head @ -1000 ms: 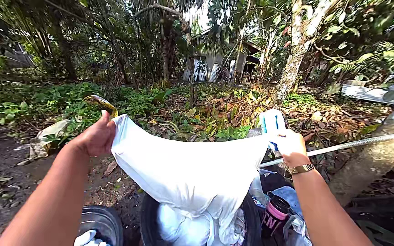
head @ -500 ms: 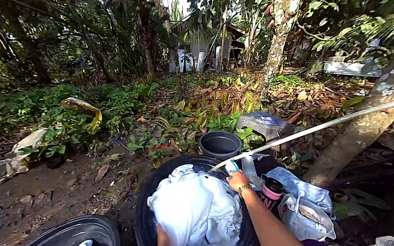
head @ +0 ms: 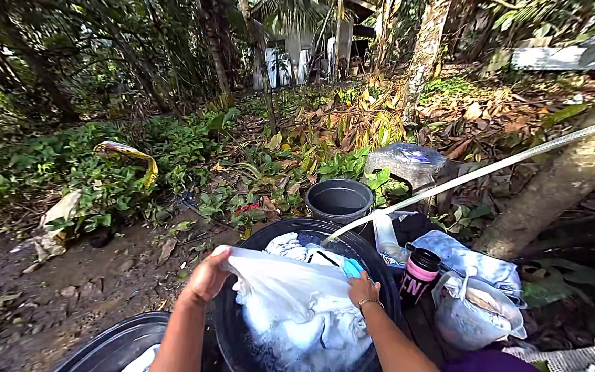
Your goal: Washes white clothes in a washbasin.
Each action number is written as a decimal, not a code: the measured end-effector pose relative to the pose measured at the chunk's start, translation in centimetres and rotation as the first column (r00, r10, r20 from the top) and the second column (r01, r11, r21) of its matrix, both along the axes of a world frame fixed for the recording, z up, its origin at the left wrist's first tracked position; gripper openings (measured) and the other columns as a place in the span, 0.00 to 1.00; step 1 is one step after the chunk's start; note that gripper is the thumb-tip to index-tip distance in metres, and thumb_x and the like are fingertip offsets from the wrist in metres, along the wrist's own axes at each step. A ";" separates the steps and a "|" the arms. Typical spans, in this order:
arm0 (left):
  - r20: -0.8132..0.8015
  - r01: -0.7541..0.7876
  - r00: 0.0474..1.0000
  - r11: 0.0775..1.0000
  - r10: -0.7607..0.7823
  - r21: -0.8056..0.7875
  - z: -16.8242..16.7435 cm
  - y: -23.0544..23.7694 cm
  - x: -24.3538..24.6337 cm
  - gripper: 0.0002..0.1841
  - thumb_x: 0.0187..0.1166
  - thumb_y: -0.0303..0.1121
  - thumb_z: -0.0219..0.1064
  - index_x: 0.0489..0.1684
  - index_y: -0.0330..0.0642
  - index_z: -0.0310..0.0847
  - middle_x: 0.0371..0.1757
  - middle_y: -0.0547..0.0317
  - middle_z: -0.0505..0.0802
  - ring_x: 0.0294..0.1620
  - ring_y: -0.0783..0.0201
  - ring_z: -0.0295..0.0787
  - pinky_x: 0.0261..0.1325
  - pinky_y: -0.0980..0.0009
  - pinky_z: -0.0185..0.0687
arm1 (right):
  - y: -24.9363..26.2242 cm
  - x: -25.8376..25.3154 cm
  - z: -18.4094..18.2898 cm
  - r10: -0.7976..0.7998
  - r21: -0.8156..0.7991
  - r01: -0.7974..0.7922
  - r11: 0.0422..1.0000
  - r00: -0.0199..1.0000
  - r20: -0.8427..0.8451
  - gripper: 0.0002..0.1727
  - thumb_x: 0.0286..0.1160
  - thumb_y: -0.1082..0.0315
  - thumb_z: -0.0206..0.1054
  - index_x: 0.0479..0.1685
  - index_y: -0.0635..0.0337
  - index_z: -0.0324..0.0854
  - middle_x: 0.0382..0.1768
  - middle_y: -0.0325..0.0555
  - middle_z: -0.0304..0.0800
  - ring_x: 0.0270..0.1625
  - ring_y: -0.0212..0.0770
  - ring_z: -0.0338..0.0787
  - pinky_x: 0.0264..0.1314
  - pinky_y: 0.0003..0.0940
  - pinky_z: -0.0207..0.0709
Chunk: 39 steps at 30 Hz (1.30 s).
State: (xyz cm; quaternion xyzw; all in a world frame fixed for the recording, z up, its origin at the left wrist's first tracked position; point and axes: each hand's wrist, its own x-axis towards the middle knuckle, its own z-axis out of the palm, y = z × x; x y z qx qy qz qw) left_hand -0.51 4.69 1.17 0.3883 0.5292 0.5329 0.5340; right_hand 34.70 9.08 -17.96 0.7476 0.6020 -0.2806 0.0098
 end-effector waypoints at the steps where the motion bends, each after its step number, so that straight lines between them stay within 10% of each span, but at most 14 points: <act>1: 0.117 -0.013 0.993 0.999 0.010 0.029 0.5 0.1 -0.3 0.22 0.96 0.39 0.31 0.54 0.42 0.74 0.38 0.60 0.94 0.39 0.66 0.94 0.46 0.65 0.91 | 0.4 0.2 0.2 -0.022 0.002 0.022 1.000 0.998 -0.066 0.21 0.79 0.61 0.68 0.68 0.59 0.87 0.83 0.68 0.70 0.83 0.68 0.71 0.82 0.73 0.59; 5: 0.185 0.133 0.973 0.990 -0.138 0.043 1.9 0.1 -2.5 0.43 0.83 0.68 0.15 0.69 0.47 0.69 0.50 0.53 0.95 0.46 0.56 0.96 0.41 0.57 0.93 | 2.5 1.4 4.0 -0.289 0.062 0.393 0.917 0.765 -0.576 0.19 0.69 0.67 0.78 0.51 0.74 0.88 0.56 0.71 0.89 0.64 0.65 0.86 0.72 0.65 0.74; 9: 0.119 0.160 0.979 0.986 -0.165 0.057 3.2 -0.8 -5.6 0.55 0.63 0.88 0.40 0.75 0.49 0.65 0.52 0.54 0.95 0.48 0.55 0.96 0.42 0.55 0.94 | 3.1 3.3 15.0 -0.212 0.280 0.624 0.730 0.596 -0.774 0.14 0.83 0.71 0.64 0.54 0.75 0.86 0.52 0.67 0.90 0.55 0.55 0.89 0.64 0.55 0.79; 13: -0.006 0.153 0.988 0.983 -0.153 0.102 4.8 -1.9 -6.3 0.49 0.58 0.89 0.48 0.61 0.55 0.77 0.40 0.63 0.97 0.35 0.66 0.97 0.31 0.67 0.93 | 1.0 3.9 22.5 0.078 0.426 0.790 0.440 0.439 -0.895 0.19 0.65 0.85 0.65 0.11 0.61 0.66 0.23 0.41 0.74 0.28 0.31 0.72 0.33 0.28 0.68; 17: 0.027 0.068 0.997 0.986 -0.073 0.154 6.3 -3.3 -7.0 0.48 0.55 0.90 0.51 0.41 0.54 0.91 0.34 0.62 0.97 0.34 0.68 0.97 0.36 0.68 0.94 | -0.1 4.8 24.5 0.237 0.463 0.832 0.305 0.405 -0.883 0.25 0.45 0.87 0.64 0.04 0.48 0.57 0.17 0.33 0.72 0.22 0.28 0.72 0.27 0.25 0.68; 20: 0.332 -0.239 0.933 0.926 0.136 0.291 3.2 -3.2 -6.4 0.46 0.83 0.73 0.26 0.38 0.48 0.88 0.33 0.63 0.98 0.36 0.70 0.97 0.40 0.68 0.95 | 1.8 5.0 22.7 0.070 0.524 0.763 0.379 0.541 -0.838 0.15 0.59 0.83 0.69 0.14 0.63 0.70 0.29 0.48 0.80 0.35 0.38 0.79 0.40 0.33 0.74; 21: 0.431 -0.326 0.879 0.918 0.205 0.227 0.4 -3.3 -5.9 0.46 0.83 0.73 0.25 0.44 0.46 0.86 0.36 0.61 0.98 0.38 0.68 0.97 0.42 0.65 0.95 | 2.4 5.0 21.4 -0.027 0.557 0.656 0.508 0.659 -0.752 0.06 0.70 0.78 0.70 0.32 0.75 0.83 0.47 0.62 0.85 0.53 0.49 0.83 0.59 0.45 0.76; 23: 0.351 -0.350 0.865 0.932 0.359 -0.092 -5.8 -4.7 -3.6 0.50 0.82 0.74 0.17 0.63 0.39 0.74 0.43 0.53 0.93 0.42 0.64 0.92 0.45 0.60 0.89 | 3.4 3.8 18.2 -0.184 0.441 0.463 0.769 0.821 -0.540 0.19 0.78 0.66 0.70 0.61 0.70 0.85 0.72 0.71 0.79 0.78 0.64 0.76 0.80 0.64 0.63; 25: 0.155 -0.133 0.964 0.898 0.215 -0.420 -11.1 -5.4 -0.8 0.55 0.81 0.74 0.16 0.75 0.33 0.70 0.52 0.40 0.92 0.49 0.52 0.90 0.51 0.50 0.85 | 4.3 2.4 14.0 -0.244 0.253 0.397 0.882 0.845 -0.476 0.27 0.73 0.62 0.76 0.68 0.68 0.82 0.72 0.72 0.80 0.79 0.68 0.75 0.81 0.70 0.62; 27: 0.054 0.038 0.998 0.845 -0.011 -0.533 -14.7 -4.8 0.6 0.38 0.92 0.62 0.34 0.79 0.37 0.69 0.61 0.39 0.90 0.58 0.49 0.89 0.62 0.47 0.84 | 4.5 0.8 10.6 -0.242 0.111 0.321 0.940 0.862 -0.446 0.28 0.72 0.62 0.77 0.69 0.68 0.82 0.70 0.69 0.83 0.77 0.65 0.78 0.80 0.64 0.68; 30: -0.396 -0.128 0.916 0.886 -0.067 -0.445 -15.8 -3.7 0.6 0.26 0.89 0.35 0.63 0.84 0.35 0.66 0.69 0.34 0.86 0.68 0.43 0.85 0.72 0.45 0.79 | 2.9 -3.7 9.5 -0.082 0.059 0.111 0.992 0.927 -0.365 0.26 0.76 0.62 0.71 0.73 0.61 0.81 0.74 0.65 0.81 0.81 0.63 0.76 0.80 0.65 0.67; 34: -0.829 -0.343 0.558 0.897 -0.043 -0.277 -13.7 -3.5 -0.6 0.23 0.92 0.43 0.57 0.72 0.33 0.81 0.64 0.27 0.89 0.70 0.31 0.84 0.75 0.33 0.71 | -1.8 -14.2 10.2 0.213 0.201 -0.127 0.971 0.842 -0.496 0.25 0.79 0.67 0.66 0.77 0.53 0.80 0.75 0.67 0.78 0.74 0.63 0.82 0.74 0.60 0.76; 39: -0.920 -0.543 0.392 0.805 -0.010 -0.240 -14.8 -4.9 -0.7 0.23 0.94 0.47 0.52 0.70 0.41 0.84 0.60 0.31 0.92 0.67 0.31 0.87 0.66 0.30 0.77 | -8.1 -23.3 4.8 0.465 0.085 -0.477 0.875 0.777 -0.425 0.27 0.87 0.63 0.58 0.86 0.39 0.73 0.80 0.70 0.71 0.74 0.67 0.82 0.74 0.63 0.76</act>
